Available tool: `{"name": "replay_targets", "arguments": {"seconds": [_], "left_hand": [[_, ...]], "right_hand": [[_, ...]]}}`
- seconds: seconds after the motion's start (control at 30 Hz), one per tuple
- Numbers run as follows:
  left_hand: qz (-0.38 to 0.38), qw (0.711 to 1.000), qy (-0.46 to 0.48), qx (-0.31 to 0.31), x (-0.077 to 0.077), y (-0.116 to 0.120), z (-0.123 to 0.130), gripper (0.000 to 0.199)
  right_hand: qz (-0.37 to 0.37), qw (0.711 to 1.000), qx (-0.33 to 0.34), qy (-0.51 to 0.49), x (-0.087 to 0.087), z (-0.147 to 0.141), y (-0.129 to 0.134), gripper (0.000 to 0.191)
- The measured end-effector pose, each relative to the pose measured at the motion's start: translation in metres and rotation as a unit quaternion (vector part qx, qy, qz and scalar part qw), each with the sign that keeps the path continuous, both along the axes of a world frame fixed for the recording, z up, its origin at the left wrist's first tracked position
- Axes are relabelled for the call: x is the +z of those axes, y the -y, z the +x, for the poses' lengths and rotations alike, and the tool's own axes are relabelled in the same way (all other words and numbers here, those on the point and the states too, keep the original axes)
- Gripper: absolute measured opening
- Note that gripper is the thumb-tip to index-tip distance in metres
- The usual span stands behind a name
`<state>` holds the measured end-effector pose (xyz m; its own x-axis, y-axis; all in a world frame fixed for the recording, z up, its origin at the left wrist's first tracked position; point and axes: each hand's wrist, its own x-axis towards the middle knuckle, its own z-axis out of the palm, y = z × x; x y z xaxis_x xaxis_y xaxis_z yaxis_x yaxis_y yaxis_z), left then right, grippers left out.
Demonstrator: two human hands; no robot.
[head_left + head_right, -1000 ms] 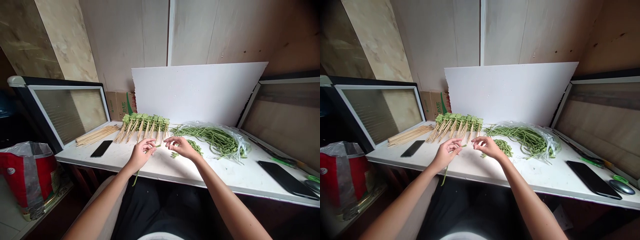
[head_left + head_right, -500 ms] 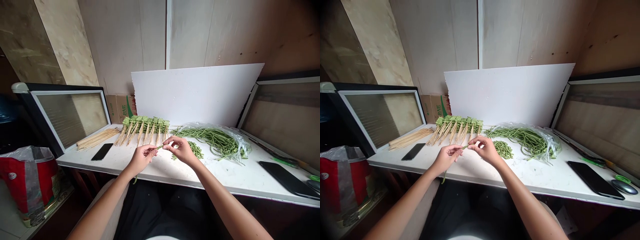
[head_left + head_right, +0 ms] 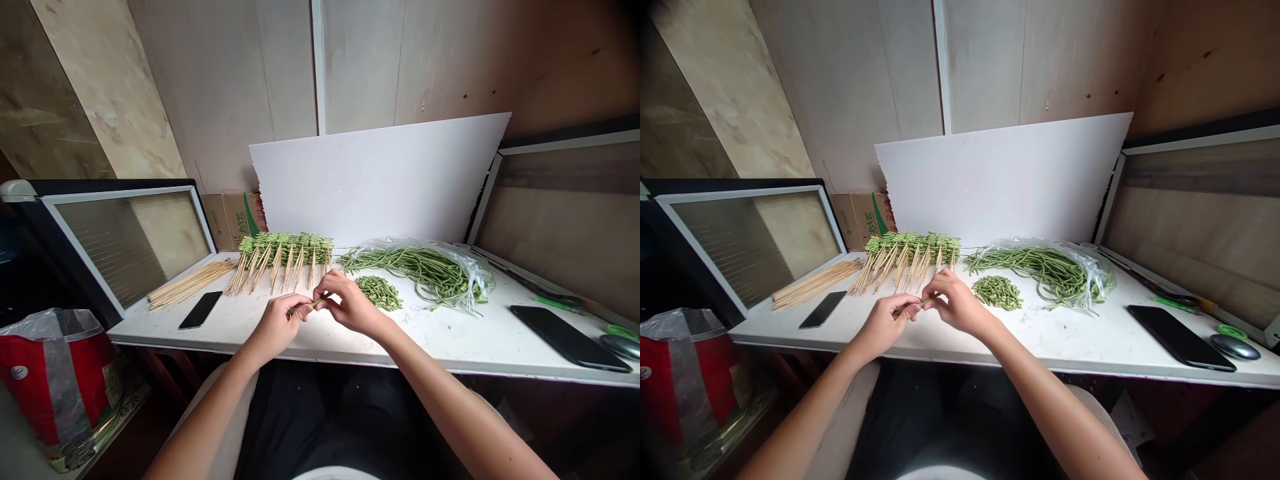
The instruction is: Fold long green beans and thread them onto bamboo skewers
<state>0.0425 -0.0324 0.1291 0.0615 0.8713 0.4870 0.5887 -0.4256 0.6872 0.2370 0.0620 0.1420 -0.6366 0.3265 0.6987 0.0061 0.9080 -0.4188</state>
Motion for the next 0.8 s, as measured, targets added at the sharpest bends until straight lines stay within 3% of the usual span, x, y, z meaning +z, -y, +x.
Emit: {"name": "replay_targets", "arguments": {"seconds": [0.2, 0.33, 0.43, 0.53, 0.6, 0.7, 0.8], "left_hand": [[-0.01, 0.999, -0.024, -0.046, 0.003, 0.001, -0.002, 0.037], [-0.05, 0.994, 0.015, -0.093, -0.001, -0.003, -0.008, 0.041], [-0.067, 0.993, 0.041, -0.091, -0.004, -0.008, -0.013, 0.043], [-0.073, 0.994, 0.063, -0.059, -0.007, -0.012, -0.018, 0.043], [-0.077, 0.993, 0.075, -0.047, -0.007, -0.014, -0.02, 0.044], [-0.09, 0.992, 0.076, -0.044, -0.009, -0.015, -0.02, 0.045], [-0.096, 0.992, 0.059, -0.054, -0.012, -0.016, -0.019, 0.043]], "right_hand": [[-0.063, 0.996, 0.055, -0.008, -0.002, -0.003, 0.002, 0.013], [-0.147, 0.984, 0.103, -0.007, -0.007, -0.005, -0.003, 0.023], [-0.221, 0.968, 0.115, -0.015, -0.012, -0.004, -0.017, 0.029], [-0.237, 0.971, 0.027, -0.031, -0.022, 0.003, -0.042, 0.037], [-0.176, 0.979, -0.098, -0.006, -0.032, 0.01, -0.062, 0.039], [-0.112, 0.958, -0.25, 0.084, -0.051, 0.022, -0.088, 0.034], [-0.124, 0.94, -0.268, 0.17, -0.065, 0.03, -0.103, 0.029]]}}
